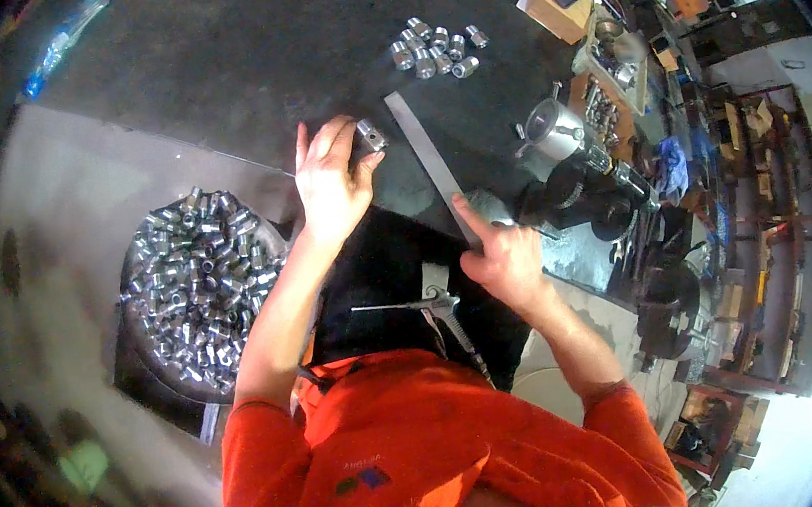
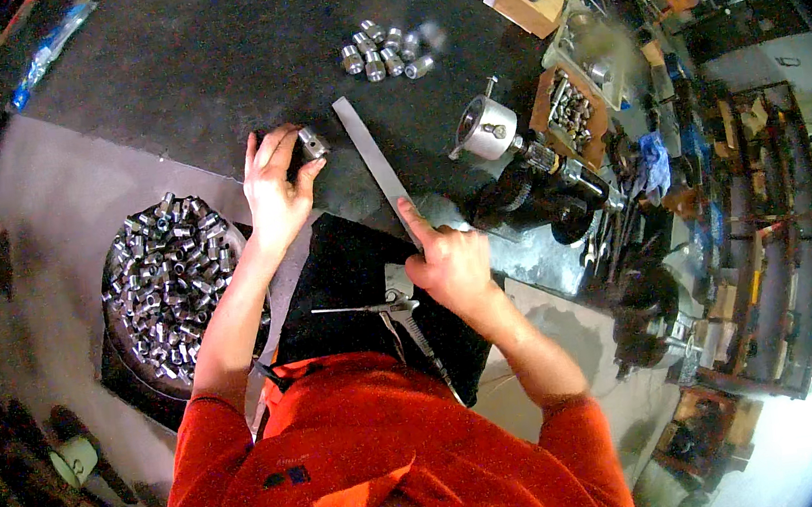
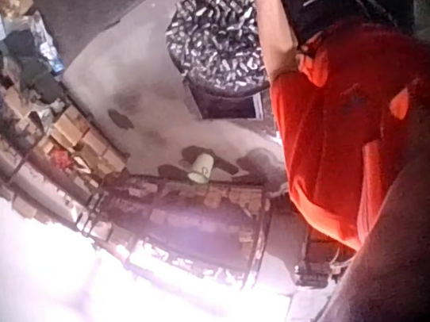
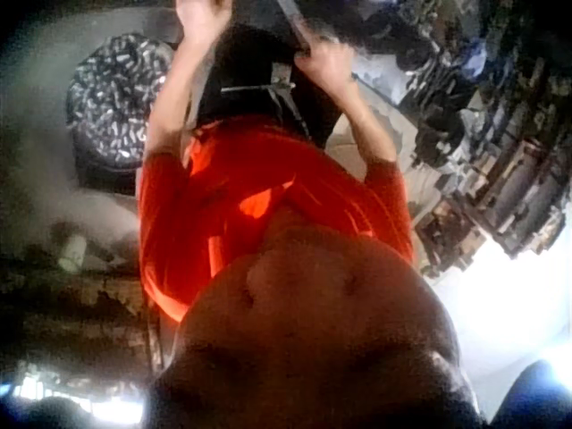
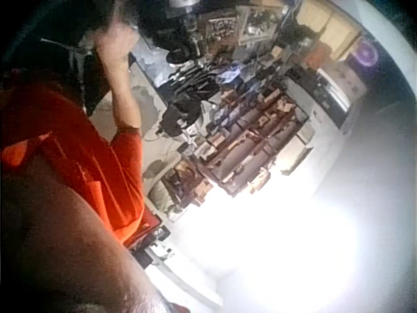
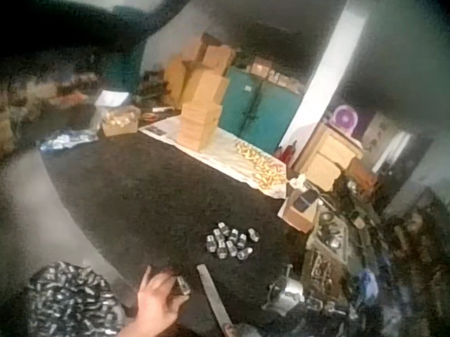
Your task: The person repeatedly picks small cylindrical metal parts from a bin, files their edges with a metal file, and places them on the workbench. The person handles each part individually, filing multiple sides before setting it down.
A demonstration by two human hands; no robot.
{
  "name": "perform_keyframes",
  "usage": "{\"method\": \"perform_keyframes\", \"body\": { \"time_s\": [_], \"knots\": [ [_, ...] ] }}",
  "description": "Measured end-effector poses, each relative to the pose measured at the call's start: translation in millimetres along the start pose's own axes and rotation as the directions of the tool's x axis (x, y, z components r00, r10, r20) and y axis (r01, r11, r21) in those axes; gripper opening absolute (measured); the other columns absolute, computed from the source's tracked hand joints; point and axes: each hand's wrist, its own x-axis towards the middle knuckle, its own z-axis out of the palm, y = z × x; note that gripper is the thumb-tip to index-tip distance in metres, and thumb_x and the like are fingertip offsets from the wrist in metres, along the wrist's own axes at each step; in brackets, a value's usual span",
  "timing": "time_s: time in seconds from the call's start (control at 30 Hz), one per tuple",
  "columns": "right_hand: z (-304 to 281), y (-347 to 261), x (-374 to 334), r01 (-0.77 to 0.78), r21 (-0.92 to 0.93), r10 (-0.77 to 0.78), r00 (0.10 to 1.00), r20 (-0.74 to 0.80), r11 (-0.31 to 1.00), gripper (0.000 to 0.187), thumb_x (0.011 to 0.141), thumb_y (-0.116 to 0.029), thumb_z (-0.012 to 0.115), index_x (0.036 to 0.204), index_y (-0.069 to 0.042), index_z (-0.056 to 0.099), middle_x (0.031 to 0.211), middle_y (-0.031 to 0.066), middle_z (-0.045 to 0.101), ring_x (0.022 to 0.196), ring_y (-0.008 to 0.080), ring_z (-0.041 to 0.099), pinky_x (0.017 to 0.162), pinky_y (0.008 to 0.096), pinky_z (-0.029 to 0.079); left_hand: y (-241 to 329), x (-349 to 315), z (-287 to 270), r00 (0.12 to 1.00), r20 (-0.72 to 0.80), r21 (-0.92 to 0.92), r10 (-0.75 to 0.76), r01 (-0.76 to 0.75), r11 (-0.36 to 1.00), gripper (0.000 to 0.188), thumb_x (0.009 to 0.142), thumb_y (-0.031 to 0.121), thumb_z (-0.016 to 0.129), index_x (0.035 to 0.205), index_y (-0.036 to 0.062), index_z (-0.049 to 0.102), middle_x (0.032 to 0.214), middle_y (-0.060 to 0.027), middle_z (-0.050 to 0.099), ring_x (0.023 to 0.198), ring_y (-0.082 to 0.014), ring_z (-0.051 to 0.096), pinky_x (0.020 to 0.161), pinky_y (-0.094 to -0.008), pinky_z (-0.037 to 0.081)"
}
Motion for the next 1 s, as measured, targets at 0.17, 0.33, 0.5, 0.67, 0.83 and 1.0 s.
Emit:
{"method": "perform_keyframes", "body": {
  "time_s": [0.17, 0.33, 0.5, 0.67, 0.83, 1.0],
  "knots": [
    [-22, -9, 12, 0.091, -0.199, -0.052, 0.980, 0.193, 0.976, 0.068, 0.067, -0.020, 0.059, 0.133, -0.005, 0.054, 0.065, 0.0183, 0.064, 0.059, 0.0350, 0.066, 0.055, 0.0467, 0.053, 14, 3, -33, 0.994, -0.027, -0.225, 0.105, -0.109, 0.968, 0.043, 0.076, 0.011, 0.074, 0.113, -0.0048, 0.060, 0.119, -0.0155, 0.061, 0.113, -0.0352, 0.058, 0.102, -0.0437, 0.042],
    [-45, -17, 21, 0.134, -0.132, -0.121, 0.987, 0.105, 0.982, 0.074, 0.063, -0.022, 0.062, 0.135, -0.010, 0.052, 0.075, 0.0184, 0.066, 0.062, 0.0349, 0.066, 0.057, 0.0458, 0.053, 29, 6, -50, 0.982, -0.076, -0.332, 0.172, -0.188, 0.925, 0.049, 0.072, 0.014, 0.075, 0.115, -0.0029, 0.060, 0.117, -0.0168, 0.061, 0.113, -0.0370, 0.057, 0.106, -0.0486, 0.040],
    [-81, -59, 22, 0.329, 0.090, -0.305, 0.929, -0.208, 0.940, 0.090, 0.058, -0.014, 0.066, 0.145, -0.021, 0.042, 0.106, 0.0167, 0.059, 0.076, 0.0323, 0.064, 0.060, 0.0431, 0.055, 40, 4, -58, 0.957, -0.112, -0.342, 0.268, -0.290, 0.894, 0.045, 0.077, 0.012, 0.073, 0.115, -0.0058, 0.059, 0.118, -0.0195, 0.062, 0.115, -0.0365, 0.059, 0.106, -0.0482, 0.040],
    [-77, -68, 27, 0.347, 0.044, -0.333, 0.923, -0.196, 0.937, 0.094, 0.056, -0.012, 0.068, 0.146, -0.024, 0.041, 0.111, 0.0171, 0.055, 0.087, 0.0328, 0.060, 0.066, 0.0417, 0.055, 47, 4, -59, 0.953, -0.127, -0.391, 0.276, -0.304, 0.869, 0.049, 0.071, 0.011, 0.075, 0.115, -0.0048, 0.060, 0.116, -0.0184, 0.063, 0.112, -0.0360, 0.060, 0.105, -0.0510, 0.042],
    [-68, -71, 32, 0.349, -0.044, -0.352, 0.926, -0.134, 0.936, 0.094, 0.057, -0.013, 0.070, 0.146, -0.019, 0.041, 0.110, 0.0174, 0.054, 0.095, 0.0341, 0.056, 0.073, 0.0421, 0.053, 50, 3, -58, 0.945, -0.151, -0.347, 0.289, -0.325, 0.880, 0.050, 0.068, 0.010, 0.076, 0.114, -0.0044, 0.061, 0.112, -0.0177, 0.064, 0.110, -0.0353, 0.061, 0.105, -0.0523, 0.041],
    [-72, -67, 23, 0.383, -0.049, -0.386, 0.914, -0.121, 0.922, 0.093, 0.057, -0.014, 0.070, 0.146, -0.012, 0.040, 0.118, 0.0195, 0.054, 0.102, 0.0366, 0.053, 0.081, 0.0445, 0.051, 49, 0, -55, 0.952, -0.118, -0.324, 0.282, -0.305, 0.896, 0.045, 0.071, 0.005, 0.073, 0.113, -0.0061, 0.060, 0.112, -0.0187, 0.064, 0.110, -0.0367, 0.061, 0.105, -0.0544, 0.041]
  ]
}}
